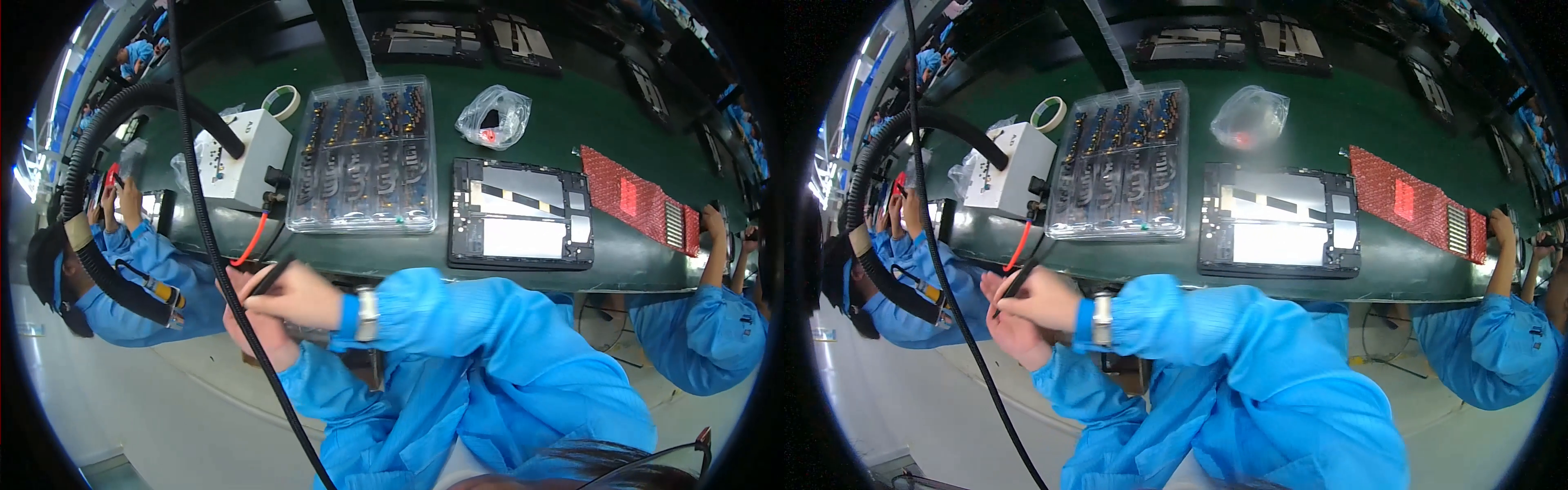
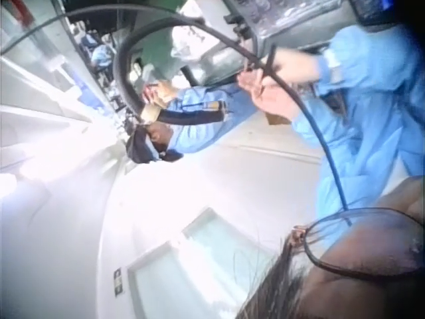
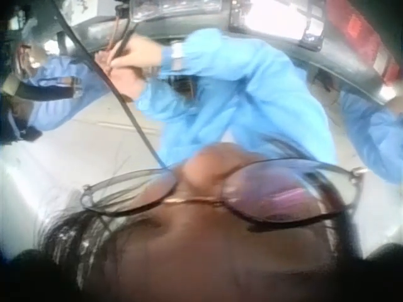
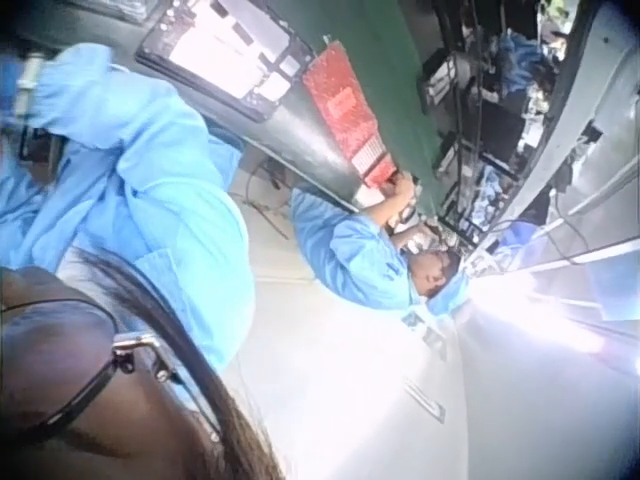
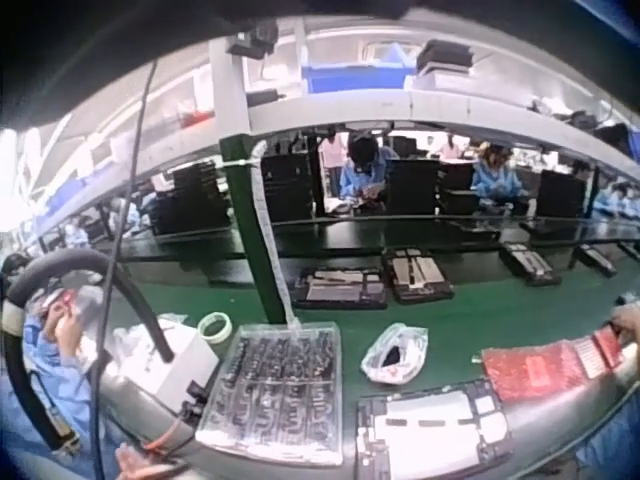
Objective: The person assembles internal components into a tablet chassis by hand, installing a battery, ribbon cables, and adhesive tape, then securing a tablet screen to the chassis.
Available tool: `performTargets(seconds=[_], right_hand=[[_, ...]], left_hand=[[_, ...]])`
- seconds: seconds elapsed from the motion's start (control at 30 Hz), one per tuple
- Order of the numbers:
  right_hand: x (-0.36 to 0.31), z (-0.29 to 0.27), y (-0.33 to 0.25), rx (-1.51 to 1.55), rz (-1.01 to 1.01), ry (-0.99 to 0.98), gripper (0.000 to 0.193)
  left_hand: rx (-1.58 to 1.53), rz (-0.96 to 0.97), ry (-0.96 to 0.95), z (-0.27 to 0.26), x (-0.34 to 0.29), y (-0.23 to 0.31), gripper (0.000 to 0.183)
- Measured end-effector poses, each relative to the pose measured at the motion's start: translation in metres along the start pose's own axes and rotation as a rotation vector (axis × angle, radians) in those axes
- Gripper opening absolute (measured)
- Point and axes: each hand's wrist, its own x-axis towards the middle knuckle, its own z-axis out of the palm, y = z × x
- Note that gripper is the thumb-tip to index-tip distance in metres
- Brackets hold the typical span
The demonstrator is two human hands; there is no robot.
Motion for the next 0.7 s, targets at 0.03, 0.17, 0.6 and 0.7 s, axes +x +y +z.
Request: performTargets(seconds=[0.03, 0.17, 0.6, 0.7], right_hand=[[0.017, 0.016, 0.031, 0.017, -0.078, -0.038, 0.014], [0.047, 0.079, 0.083, -0.08, -0.033, 0.1, 0.012], [-0.028, -0.001, -0.004, 0.297, 0.088, 0.132, 0.022], [-0.124, -0.066, -0.099, -0.134, -0.232, 0.15, 0.017]], left_hand=[[-0.078, -0.166, -0.441, -0.039, 0.006, 0.026, 0.046], [0.268, 0.128, 0.304, -0.085, 0.002, 0.083, 0.044], [-0.062, 0.049, -0.212, -0.008, -0.029, -0.007, 0.049], [0.268, -0.031, -0.261, 0.052, -0.041, -0.051, 0.047]])
